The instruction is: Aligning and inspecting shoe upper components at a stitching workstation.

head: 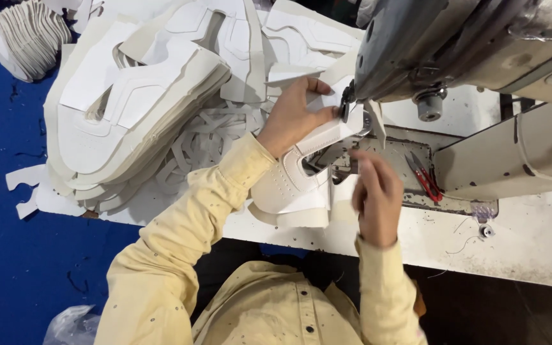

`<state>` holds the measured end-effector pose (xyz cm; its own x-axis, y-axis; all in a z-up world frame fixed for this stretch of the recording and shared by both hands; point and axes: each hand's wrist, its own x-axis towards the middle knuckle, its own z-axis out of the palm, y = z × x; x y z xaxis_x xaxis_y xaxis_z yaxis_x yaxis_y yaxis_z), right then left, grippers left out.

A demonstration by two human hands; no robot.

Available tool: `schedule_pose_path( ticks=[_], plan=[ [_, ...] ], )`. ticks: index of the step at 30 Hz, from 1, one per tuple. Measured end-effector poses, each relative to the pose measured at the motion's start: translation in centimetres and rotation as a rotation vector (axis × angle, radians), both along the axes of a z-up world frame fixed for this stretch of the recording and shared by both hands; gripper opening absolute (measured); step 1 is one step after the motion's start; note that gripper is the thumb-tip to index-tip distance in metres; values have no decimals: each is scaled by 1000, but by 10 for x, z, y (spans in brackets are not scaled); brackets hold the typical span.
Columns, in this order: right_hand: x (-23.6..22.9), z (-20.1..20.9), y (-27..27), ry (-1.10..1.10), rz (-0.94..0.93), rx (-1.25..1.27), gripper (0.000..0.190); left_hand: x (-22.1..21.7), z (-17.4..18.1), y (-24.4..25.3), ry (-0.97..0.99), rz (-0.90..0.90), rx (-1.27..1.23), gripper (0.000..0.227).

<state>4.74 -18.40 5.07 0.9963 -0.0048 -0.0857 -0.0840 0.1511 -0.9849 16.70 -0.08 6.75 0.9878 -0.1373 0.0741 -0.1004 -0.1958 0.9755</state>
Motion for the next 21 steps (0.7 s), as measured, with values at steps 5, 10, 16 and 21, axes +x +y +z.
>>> schedule_pose_path(
  ticks=[5, 10, 16, 21],
  plan=[
    [-73, -24, 4, 169, -71, -232, 50, -5, -1, -2, -52, 55, 40, 48],
    [-104, -56, 9, -113, -79, -184, 57, -6, -14, -3, -218, 90, 79, 46],
    [-104, -105, 3, -536, -159, -451, 51, 15, -18, 8, -303, -17, 144, 44],
    [-106, -125, 8, -587, -107, -630, 54, 30, -14, 19, -255, -283, -10, 48]
  ],
)
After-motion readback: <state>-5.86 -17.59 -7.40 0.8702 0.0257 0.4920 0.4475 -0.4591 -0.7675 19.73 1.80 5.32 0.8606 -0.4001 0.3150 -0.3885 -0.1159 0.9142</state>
